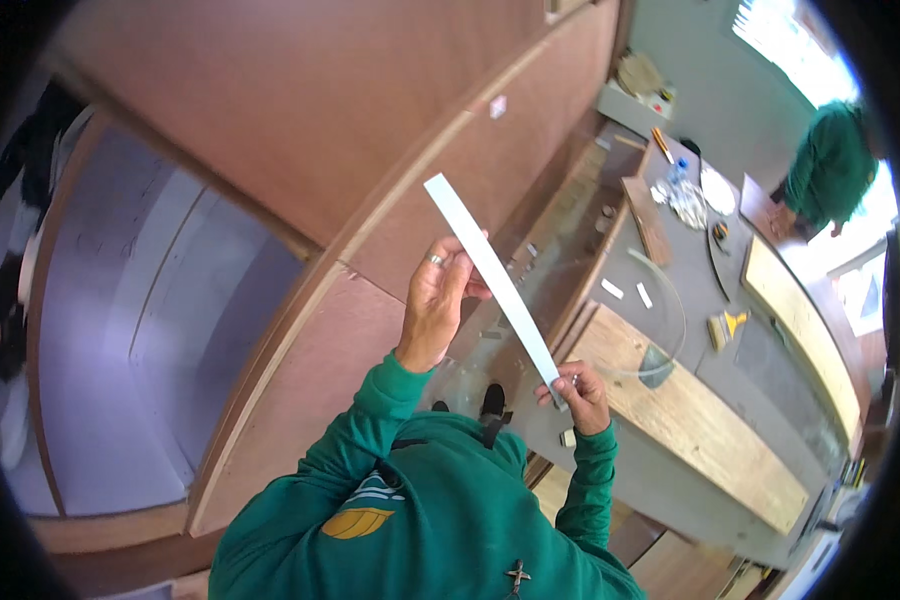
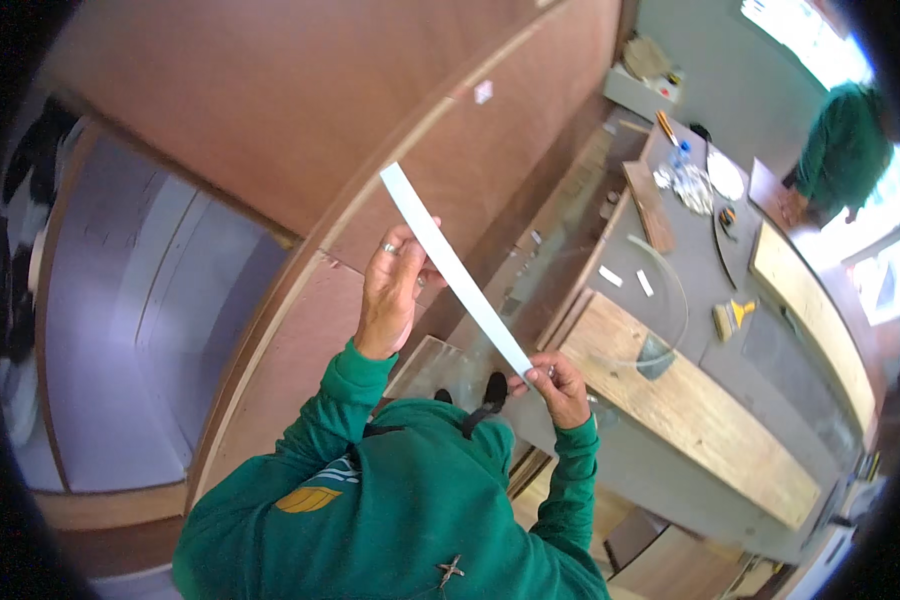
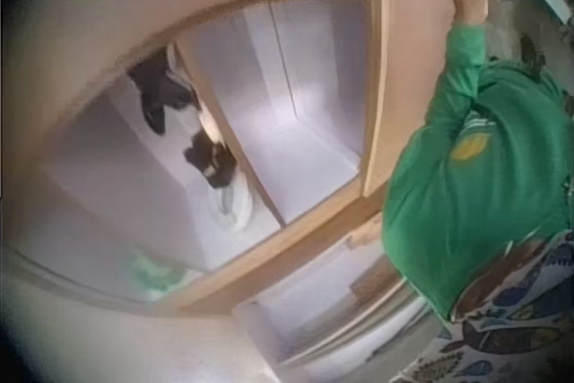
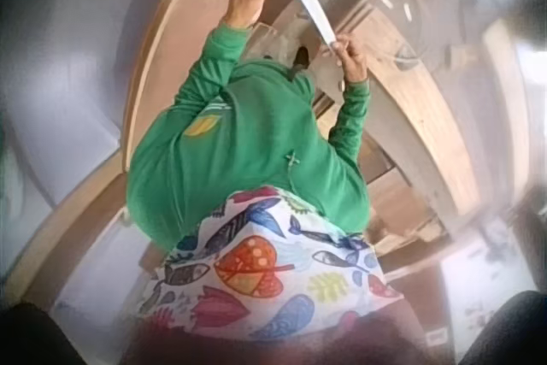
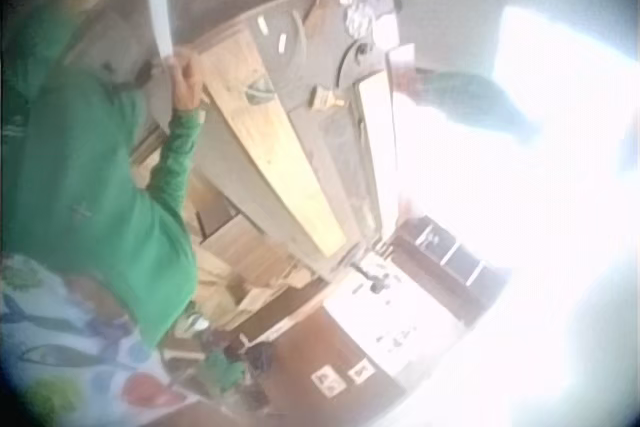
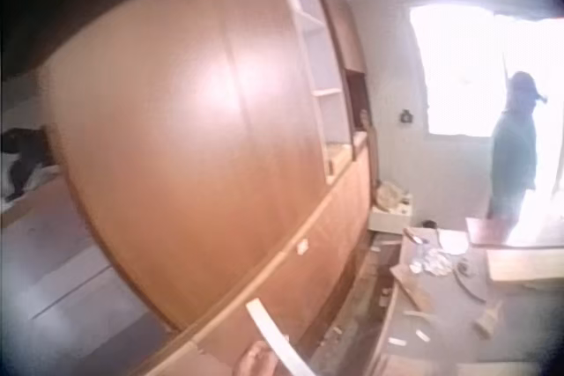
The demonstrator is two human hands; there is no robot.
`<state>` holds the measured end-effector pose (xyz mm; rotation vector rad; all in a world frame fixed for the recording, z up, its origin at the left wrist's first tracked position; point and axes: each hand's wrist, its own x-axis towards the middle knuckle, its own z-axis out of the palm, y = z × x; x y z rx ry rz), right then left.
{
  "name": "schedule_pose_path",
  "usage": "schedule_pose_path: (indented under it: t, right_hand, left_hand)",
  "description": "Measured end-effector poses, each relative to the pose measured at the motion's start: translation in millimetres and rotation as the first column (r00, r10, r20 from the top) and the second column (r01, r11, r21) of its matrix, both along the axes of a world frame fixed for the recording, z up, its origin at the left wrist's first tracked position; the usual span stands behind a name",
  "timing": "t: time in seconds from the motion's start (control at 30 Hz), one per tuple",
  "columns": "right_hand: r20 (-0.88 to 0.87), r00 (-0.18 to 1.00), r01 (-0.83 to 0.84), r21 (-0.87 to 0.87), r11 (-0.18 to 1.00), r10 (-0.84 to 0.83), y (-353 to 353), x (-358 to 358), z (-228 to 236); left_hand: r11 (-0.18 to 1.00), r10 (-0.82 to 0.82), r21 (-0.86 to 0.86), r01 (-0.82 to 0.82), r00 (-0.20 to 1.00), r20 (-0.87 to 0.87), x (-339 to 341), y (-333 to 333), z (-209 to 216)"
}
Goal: The person applies a long strip of edging material to the interior seams of a wooden cabinet box, pressing it into place by hand and trimming it with scissors and a small scraper tool.
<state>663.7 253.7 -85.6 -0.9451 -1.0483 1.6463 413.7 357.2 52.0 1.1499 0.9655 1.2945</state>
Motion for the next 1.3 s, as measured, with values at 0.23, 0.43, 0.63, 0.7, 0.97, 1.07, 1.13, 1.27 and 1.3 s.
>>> schedule_pose_path:
  t: [0.23, 0.43, 0.63, 0.7, 0.97, 1.07, 1.13, 1.27, 1.3]
  right_hand:
    - [0.055, 0.983, -0.176, -0.025, 0.984, 0.177, 13, -65, 12]
    - [0.112, 0.969, -0.227, 0.036, 0.973, 0.221, 17, -134, 17]
    - [0.138, 0.963, -0.242, 0.075, 0.967, 0.23, 1, -210, 19]
    - [0.123, 0.959, -0.264, 0.066, 0.962, 0.255, -3, -223, 26]
    - [-0.014, 0.753, -0.654, -0.134, 0.745, 0.658, 9, -228, 76]
    - [-0.092, 0.711, -0.703, -0.07, 0.707, 0.697, 17, -213, 87]
    - [-0.1, 0.695, -0.715, 0.001, 0.699, 0.712, 25, -203, 93]
    - [-0.062, 0.718, -0.693, 0.035, 0.721, 0.693, 27, -197, 110]
    - [-0.067, 0.717, -0.693, 0.043, 0.72, 0.694, 29, -197, 111]
  left_hand:
    - [0.964, 0.218, 0.157, -0.215, 0.976, -0.004, -88, -59, 28]
    - [0.921, 0.273, 0.288, -0.261, 0.962, -0.004, -173, -83, 29]
    - [0.91, 0.34, 0.26, -0.322, 0.94, -0.029, -244, -105, 38]
    - [0.907, 0.341, 0.278, -0.317, 0.939, -0.041, -263, -103, 38]
    - [0.821, 0.57, 0.162, -0.547, 0.801, -0.185, -372, -73, 44]
    - [0.868, 0.497, 0.055, -0.494, 0.859, -0.125, -433, -39, 13]
    - [0.88, 0.475, 0.021, -0.475, 0.874, -0.102, -452, -20, -1]
    - [0.875, 0.479, -0.012, -0.484, 0.87, -0.121, -462, -22, -5]
    - [0.87, 0.486, -0.023, -0.493, 0.864, -0.136, -464, -21, -5]
